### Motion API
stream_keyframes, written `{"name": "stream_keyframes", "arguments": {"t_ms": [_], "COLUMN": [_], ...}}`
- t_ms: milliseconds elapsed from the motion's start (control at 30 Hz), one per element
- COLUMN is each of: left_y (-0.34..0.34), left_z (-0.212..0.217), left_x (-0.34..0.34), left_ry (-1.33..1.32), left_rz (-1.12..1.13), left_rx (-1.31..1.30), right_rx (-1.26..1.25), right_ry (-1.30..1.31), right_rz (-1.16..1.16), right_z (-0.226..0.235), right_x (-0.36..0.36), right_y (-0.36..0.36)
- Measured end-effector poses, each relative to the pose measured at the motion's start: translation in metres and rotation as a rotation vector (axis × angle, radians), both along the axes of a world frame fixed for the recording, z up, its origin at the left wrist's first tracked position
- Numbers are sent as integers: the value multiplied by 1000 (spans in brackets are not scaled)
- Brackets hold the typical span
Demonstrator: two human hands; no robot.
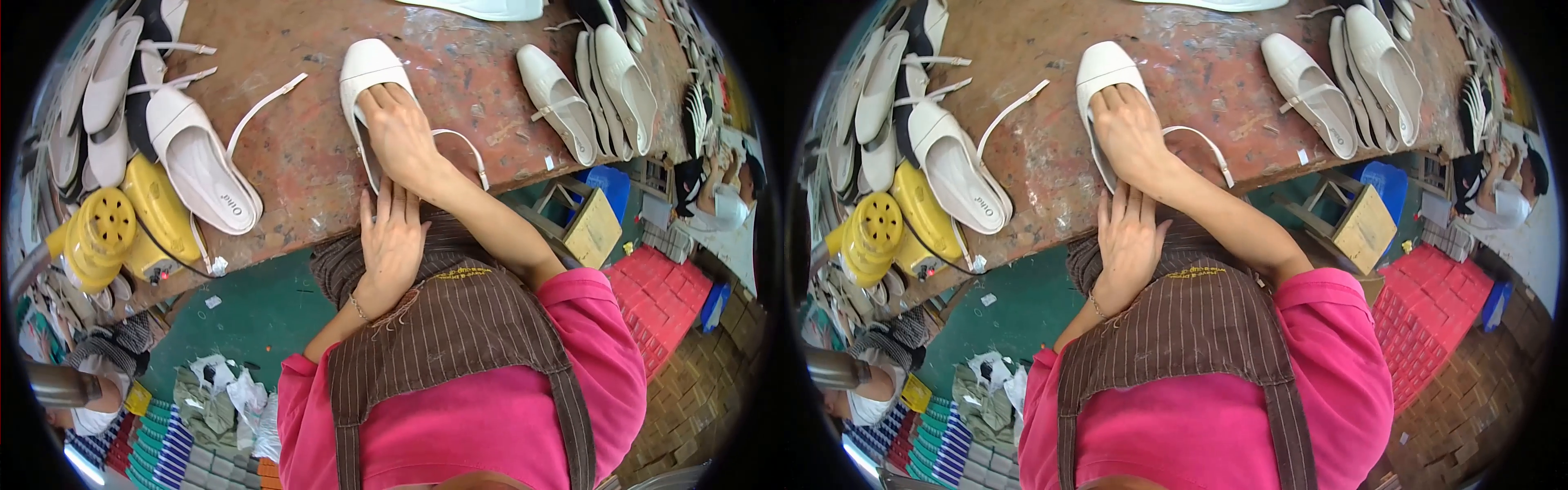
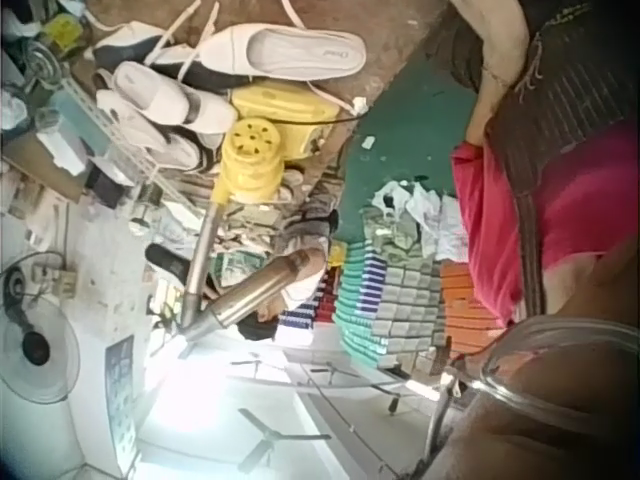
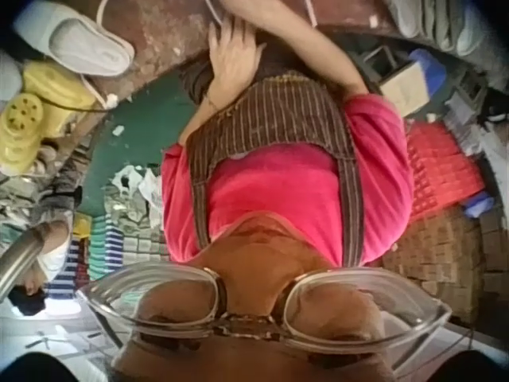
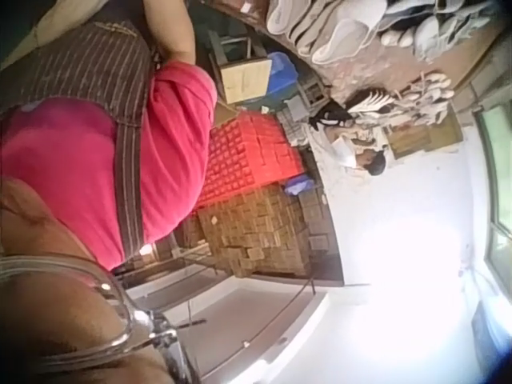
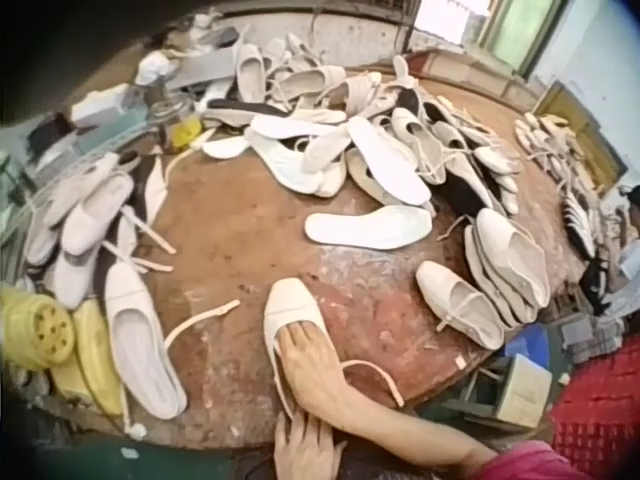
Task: The recorder inserts insoles into white flat shoes and uses a heat gun to finish them at a factory workbench.
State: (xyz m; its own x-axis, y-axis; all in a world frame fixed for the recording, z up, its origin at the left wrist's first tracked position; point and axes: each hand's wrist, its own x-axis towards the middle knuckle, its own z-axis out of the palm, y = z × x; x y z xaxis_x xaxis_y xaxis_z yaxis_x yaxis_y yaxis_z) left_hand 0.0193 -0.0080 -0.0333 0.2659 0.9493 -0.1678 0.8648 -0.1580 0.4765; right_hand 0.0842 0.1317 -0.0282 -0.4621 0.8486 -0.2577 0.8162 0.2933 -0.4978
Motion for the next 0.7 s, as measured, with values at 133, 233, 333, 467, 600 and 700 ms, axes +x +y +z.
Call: {"name": "stream_keyframes", "arguments": {"t_ms": [133,233,333,467,600,700], "left_y": [-6,0,1,-5,4,2], "left_z": [-14,-2,-1,-16,-4,-8], "left_x": [-1,-2,-2,-5,-2,-7], "left_ry": [-88,-95,-111,-88,-123,-121], "left_rz": [27,53,60,42,48,49], "left_rx": [162,123,96,112,161,151], "right_rx": [566,627,278,550,163,472], "right_ry": [-26,22,-16,-48,43,48], "right_rz": [96,38,2,96,25,16], "right_z": [-25,-30,-17,-26,-20,-35], "right_x": [18,9,0,10,2,-2], "right_y": [-47,-22,-8,-55,-4,-21]}}
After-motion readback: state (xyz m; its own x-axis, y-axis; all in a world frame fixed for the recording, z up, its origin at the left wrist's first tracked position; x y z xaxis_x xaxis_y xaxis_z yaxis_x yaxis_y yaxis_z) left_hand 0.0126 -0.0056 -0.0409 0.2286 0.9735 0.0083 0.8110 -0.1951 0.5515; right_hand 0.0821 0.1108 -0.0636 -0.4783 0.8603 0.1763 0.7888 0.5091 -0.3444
